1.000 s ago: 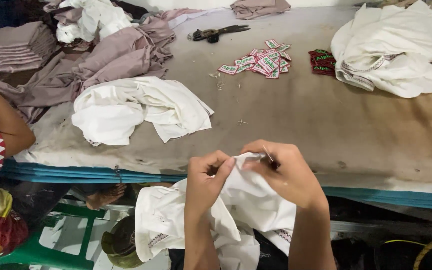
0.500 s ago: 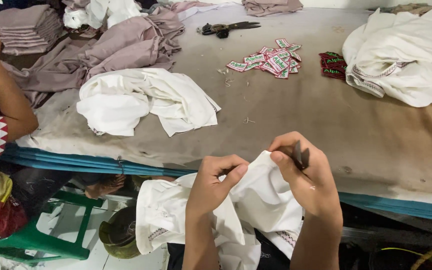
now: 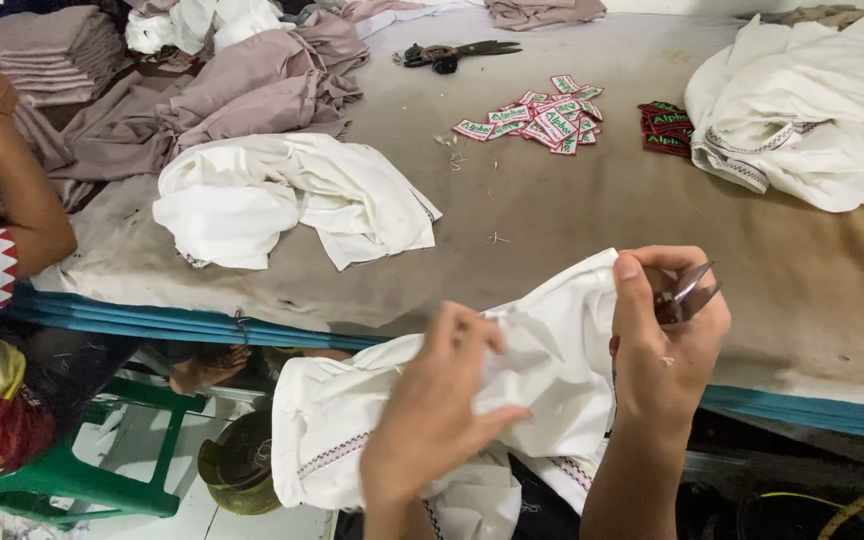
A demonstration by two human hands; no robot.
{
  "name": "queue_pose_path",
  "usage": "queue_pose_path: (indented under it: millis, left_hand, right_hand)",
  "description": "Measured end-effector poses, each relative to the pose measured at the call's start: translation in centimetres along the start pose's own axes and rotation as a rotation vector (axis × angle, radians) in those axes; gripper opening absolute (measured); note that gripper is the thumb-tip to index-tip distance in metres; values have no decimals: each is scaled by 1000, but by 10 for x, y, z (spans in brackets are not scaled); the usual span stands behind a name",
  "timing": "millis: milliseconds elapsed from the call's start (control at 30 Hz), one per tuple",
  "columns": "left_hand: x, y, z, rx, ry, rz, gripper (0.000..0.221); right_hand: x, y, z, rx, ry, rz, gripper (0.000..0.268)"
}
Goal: Trimming loose threads and excess fabric from white garments using small scissors
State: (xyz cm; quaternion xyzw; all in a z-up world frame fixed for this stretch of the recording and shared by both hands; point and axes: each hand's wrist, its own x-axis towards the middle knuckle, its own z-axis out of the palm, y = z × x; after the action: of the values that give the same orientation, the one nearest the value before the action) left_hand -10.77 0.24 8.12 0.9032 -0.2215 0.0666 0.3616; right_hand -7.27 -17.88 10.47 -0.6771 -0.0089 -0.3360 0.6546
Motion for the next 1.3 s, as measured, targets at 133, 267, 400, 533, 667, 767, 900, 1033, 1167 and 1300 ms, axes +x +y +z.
queue_pose_path:
  millis: [133, 267, 400, 533, 667, 767, 900, 1033, 1167, 1300]
  left_hand:
    - [24, -1, 37, 184, -40, 44, 95]
    - [38, -19, 40, 124, 93, 46, 41]
    - [30, -43, 21, -353, 269, 116, 38]
    - [26, -51, 20, -457, 338, 23, 21]
    - [39, -42, 35, -1094, 389, -406, 22]
    - [38, -67, 44, -1165, 220, -306, 84]
    - [32, -29, 11, -804, -37, -195, 76]
    - [38, -28, 13, -805, 150, -70, 36]
    - [36, -38, 12, -1090, 110, -545, 53]
    - [32, -37, 4, -1068, 209, -974, 45]
  right_hand:
    - [2, -1, -4, 19, 28, -66, 13]
    - [6, 3, -14, 7, 81, -44, 14]
    - [13, 12, -21, 42, 128, -35, 15]
    - [9, 6, -16, 44, 77, -21, 15]
    - [10, 9, -14, 38, 64, -35, 13]
    - [12, 13, -17, 44, 80, -27, 12]
    - [9, 5, -18, -6, 85, -36, 13]
    - [10, 9, -14, 10, 96, -30, 13]
    - [14, 16, -14, -12, 122, -18, 13]
    - [18, 18, -15, -90, 146, -35, 12]
